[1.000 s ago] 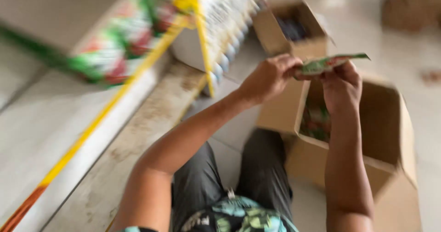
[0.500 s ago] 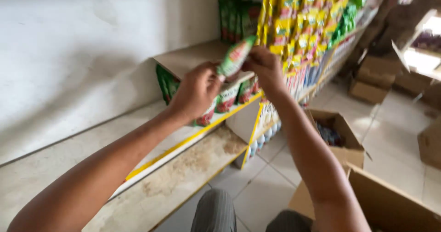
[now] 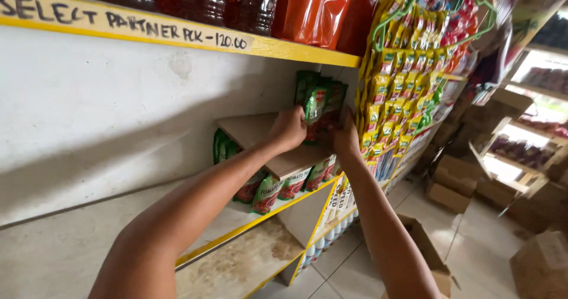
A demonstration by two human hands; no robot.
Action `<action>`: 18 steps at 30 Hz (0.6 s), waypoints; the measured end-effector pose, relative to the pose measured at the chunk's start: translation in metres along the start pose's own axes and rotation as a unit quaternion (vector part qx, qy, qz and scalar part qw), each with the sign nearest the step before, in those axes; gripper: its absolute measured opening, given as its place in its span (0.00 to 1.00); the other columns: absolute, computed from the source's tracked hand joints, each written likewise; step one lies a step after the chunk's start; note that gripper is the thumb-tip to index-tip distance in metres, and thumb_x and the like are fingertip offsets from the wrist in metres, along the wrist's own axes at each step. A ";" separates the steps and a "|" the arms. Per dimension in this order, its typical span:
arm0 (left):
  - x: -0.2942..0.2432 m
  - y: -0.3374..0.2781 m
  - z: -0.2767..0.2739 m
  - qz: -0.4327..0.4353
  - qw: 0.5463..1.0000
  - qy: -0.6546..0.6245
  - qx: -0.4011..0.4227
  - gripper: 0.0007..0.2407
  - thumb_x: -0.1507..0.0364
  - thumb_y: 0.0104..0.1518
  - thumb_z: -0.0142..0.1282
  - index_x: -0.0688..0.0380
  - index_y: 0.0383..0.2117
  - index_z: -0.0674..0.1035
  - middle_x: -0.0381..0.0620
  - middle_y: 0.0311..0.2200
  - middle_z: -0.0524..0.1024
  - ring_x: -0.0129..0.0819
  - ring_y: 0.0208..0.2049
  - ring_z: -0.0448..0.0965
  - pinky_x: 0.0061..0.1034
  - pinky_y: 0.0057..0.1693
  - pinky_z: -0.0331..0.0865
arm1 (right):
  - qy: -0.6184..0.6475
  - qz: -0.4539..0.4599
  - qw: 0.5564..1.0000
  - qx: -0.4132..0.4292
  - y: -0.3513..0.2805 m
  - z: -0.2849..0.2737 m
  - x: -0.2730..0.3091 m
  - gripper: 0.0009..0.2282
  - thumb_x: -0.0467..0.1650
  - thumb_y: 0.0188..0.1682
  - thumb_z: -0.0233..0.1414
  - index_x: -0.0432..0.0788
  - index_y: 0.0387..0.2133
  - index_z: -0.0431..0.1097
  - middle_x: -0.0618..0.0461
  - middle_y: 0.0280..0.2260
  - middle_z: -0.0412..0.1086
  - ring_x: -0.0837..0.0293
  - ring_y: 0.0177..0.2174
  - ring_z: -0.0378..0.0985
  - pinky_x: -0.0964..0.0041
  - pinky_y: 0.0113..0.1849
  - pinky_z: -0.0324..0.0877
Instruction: Stock store shelves by transferring tomato paste packets from a cardboard box on the floor to the shelf.
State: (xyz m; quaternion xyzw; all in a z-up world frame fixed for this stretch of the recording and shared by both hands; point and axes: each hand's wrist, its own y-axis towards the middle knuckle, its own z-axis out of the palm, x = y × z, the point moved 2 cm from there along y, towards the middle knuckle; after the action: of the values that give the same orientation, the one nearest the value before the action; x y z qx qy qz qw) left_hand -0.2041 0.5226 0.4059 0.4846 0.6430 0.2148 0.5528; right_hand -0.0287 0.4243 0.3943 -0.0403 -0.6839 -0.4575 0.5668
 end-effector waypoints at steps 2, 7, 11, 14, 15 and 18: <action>0.004 0.011 0.016 -0.026 0.999 -0.008 0.018 0.04 0.76 0.55 0.52 0.63 0.31 0.78 0.67 0.29 0.79 0.64 0.37 0.81 0.49 0.44 0.74 | -0.150 -0.151 0.977 -0.012 0.029 -0.043 -0.052 0.34 0.13 0.45 0.48 0.41 0.68 0.52 0.44 0.53 0.64 0.50 0.48 0.70 0.56 0.47 0.70; 0.028 0.044 0.062 -0.053 0.996 -0.008 0.074 0.08 0.78 0.49 0.53 0.64 0.33 0.80 0.68 0.34 0.80 0.61 0.42 0.81 0.45 0.49 0.74 | -0.096 -0.027 0.995 0.008 0.006 -0.043 -0.010 0.35 0.18 0.48 0.46 0.47 0.71 0.46 0.50 0.45 0.71 0.57 0.42 0.71 0.66 0.45 0.69; 0.048 0.066 0.101 -0.082 0.991 0.017 0.107 0.11 0.80 0.47 0.53 0.66 0.36 0.81 0.68 0.37 0.80 0.59 0.44 0.81 0.43 0.51 0.74 | -0.094 -0.005 0.993 0.077 0.016 -0.057 -0.028 0.27 0.19 0.45 0.52 0.44 0.61 0.60 0.50 0.42 0.71 0.58 0.41 0.72 0.64 0.43 0.71; 0.061 0.081 0.130 -0.107 0.985 0.046 0.131 0.11 0.80 0.47 0.53 0.67 0.36 0.82 0.68 0.38 0.80 0.59 0.45 0.81 0.42 0.50 0.75 | -0.231 -0.034 0.963 0.134 0.032 -0.072 -0.060 0.16 0.23 0.49 0.55 0.38 0.52 0.73 0.50 0.42 0.76 0.59 0.42 0.75 0.65 0.45 0.72; 0.066 0.086 0.139 -0.119 0.980 0.068 0.146 0.11 0.79 0.47 0.54 0.67 0.36 0.83 0.68 0.38 0.80 0.58 0.44 0.82 0.41 0.49 0.76 | -0.330 -0.030 0.933 0.140 0.037 -0.076 -0.073 0.14 0.26 0.49 0.57 0.40 0.49 0.75 0.50 0.39 0.78 0.59 0.39 0.76 0.63 0.43 0.73; 0.085 0.103 0.164 -0.089 0.965 0.172 0.174 0.10 0.78 0.47 0.56 0.67 0.33 0.85 0.69 0.37 0.81 0.57 0.44 0.83 0.40 0.48 0.77 | -0.331 -0.024 0.931 0.155 0.025 -0.069 -0.047 0.17 0.29 0.46 0.58 0.44 0.51 0.73 0.51 0.41 0.77 0.62 0.41 0.76 0.64 0.45 0.72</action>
State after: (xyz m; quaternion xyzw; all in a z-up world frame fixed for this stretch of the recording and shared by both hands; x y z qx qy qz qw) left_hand -0.0071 0.5981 0.3983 0.4702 0.7964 0.1294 0.3577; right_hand 0.0538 0.4141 0.3667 -0.0848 -0.8956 -0.3204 0.2967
